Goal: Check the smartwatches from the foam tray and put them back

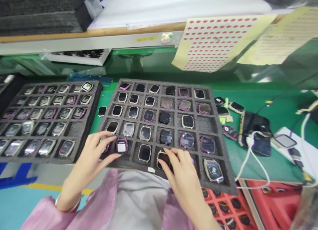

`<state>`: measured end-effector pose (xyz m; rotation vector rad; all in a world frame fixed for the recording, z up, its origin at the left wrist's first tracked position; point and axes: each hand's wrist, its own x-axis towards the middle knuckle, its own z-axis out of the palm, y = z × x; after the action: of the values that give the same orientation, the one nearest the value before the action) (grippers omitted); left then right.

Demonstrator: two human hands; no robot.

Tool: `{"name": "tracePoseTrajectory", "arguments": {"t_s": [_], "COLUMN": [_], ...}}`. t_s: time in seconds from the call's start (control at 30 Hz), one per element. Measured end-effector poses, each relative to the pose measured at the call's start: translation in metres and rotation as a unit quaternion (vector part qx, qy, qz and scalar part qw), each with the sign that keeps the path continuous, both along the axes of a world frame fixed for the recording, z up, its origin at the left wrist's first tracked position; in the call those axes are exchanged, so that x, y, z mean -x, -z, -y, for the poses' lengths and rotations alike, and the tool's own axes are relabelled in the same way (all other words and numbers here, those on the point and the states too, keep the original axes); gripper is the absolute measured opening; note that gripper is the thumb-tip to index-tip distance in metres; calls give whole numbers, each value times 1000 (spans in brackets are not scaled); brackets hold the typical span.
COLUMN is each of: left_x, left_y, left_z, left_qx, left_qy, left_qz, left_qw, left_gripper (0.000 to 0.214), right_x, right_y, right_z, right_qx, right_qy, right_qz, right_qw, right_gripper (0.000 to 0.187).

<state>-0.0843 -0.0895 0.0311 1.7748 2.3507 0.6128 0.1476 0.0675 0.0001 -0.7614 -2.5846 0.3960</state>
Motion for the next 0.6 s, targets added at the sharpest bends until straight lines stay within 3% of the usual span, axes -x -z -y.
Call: {"name": "tracePoseTrajectory", "arguments": {"t_s": [0.07, 0.17, 0.23, 0.3, 0.43, 0.6], "left_x": [-27, -63, -77, -80, -67, -60], "left_y": [1, 9, 16, 21, 26, 22], "left_z": [-19, -47, -58, -62, -55, -49], "left_qx": [6, 66, 79, 63, 29, -14], "left_qy": [40, 100, 75, 43, 49, 47], "left_qz": [-35, -104, -128, -101, 56, 242], "left_qw": [999, 987, 986, 992, 997, 969], "left_gripper": [29, 27, 24, 23, 26, 12], "right_x": [0, -1, -4, -7, -14, -12], "right_y": [-3, -7, -9, -9, -10, -13], "right_z": [4, 9, 10, 8, -2, -13], "right_qx": [86, 168, 196, 251, 441, 608], "right_qy": [-3, -53, -71, -37, 64, -2], "right_qz": [-51, -62, -87, -159, -316, -326], "right_qw": [995, 982, 974, 954, 838, 724], "right_gripper": [27, 18, 12, 12, 13, 38]}}
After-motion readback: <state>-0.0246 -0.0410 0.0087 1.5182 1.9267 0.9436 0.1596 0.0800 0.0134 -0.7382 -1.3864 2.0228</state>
